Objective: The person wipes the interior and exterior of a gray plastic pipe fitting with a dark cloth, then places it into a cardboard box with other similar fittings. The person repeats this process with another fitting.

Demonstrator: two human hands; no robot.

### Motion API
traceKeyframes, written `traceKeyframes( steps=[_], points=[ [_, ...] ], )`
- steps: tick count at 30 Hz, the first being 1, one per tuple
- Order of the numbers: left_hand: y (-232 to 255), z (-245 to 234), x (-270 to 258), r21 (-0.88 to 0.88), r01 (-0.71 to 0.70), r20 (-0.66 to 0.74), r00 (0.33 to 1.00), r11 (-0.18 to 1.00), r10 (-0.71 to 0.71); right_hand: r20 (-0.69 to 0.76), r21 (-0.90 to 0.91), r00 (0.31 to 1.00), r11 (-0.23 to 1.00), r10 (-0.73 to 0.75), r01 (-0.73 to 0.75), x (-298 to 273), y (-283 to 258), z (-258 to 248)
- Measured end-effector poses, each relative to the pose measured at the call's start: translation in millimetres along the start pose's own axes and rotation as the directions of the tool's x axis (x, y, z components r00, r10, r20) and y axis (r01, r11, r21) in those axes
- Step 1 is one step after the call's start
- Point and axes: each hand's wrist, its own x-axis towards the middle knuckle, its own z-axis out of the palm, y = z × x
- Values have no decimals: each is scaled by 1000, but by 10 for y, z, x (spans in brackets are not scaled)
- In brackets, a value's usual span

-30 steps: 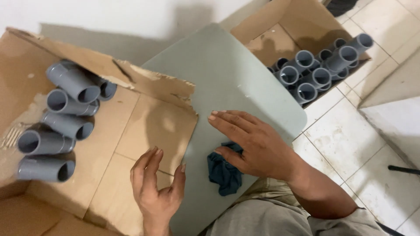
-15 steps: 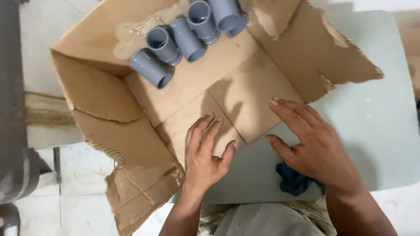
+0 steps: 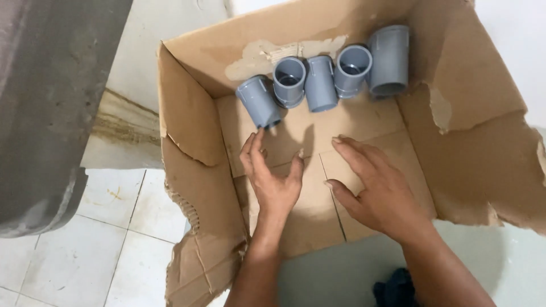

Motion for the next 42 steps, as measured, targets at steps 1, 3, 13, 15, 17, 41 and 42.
traceKeyframes(
  steps=[1,3,13,15,17,41,42],
  points=[
    [-50,63,39,0,5,-11,1000,1000,-5,6,-2,1000,1000,-10,10,128,19,82],
    [-163,185,119,-57,33,-170,985,998,-42,93,92,996,996,-16,8,403,58,263],
    [-470,191,139,-214,-8,27,1000,977,14,156,202,987,977,35,-66,1068,215,1300],
    [-519,197,110,-239,32,26,999,970,-27,-128,148,990,986,-59,78,1063,297,1529],
    [-439,209,173,-312,103,3,994,944,-108,-129,167,990,983,-52,74,1038,361,1605],
    [-74,381,-155,-265,-376,-179,924,888,338,-598,-15,777,971,-200,239,536,51,562],
    [-31,407,-215,-347,-399,-132,917,849,377,-574,-29,790,970,-214,242,393,97,455]
  ],
)
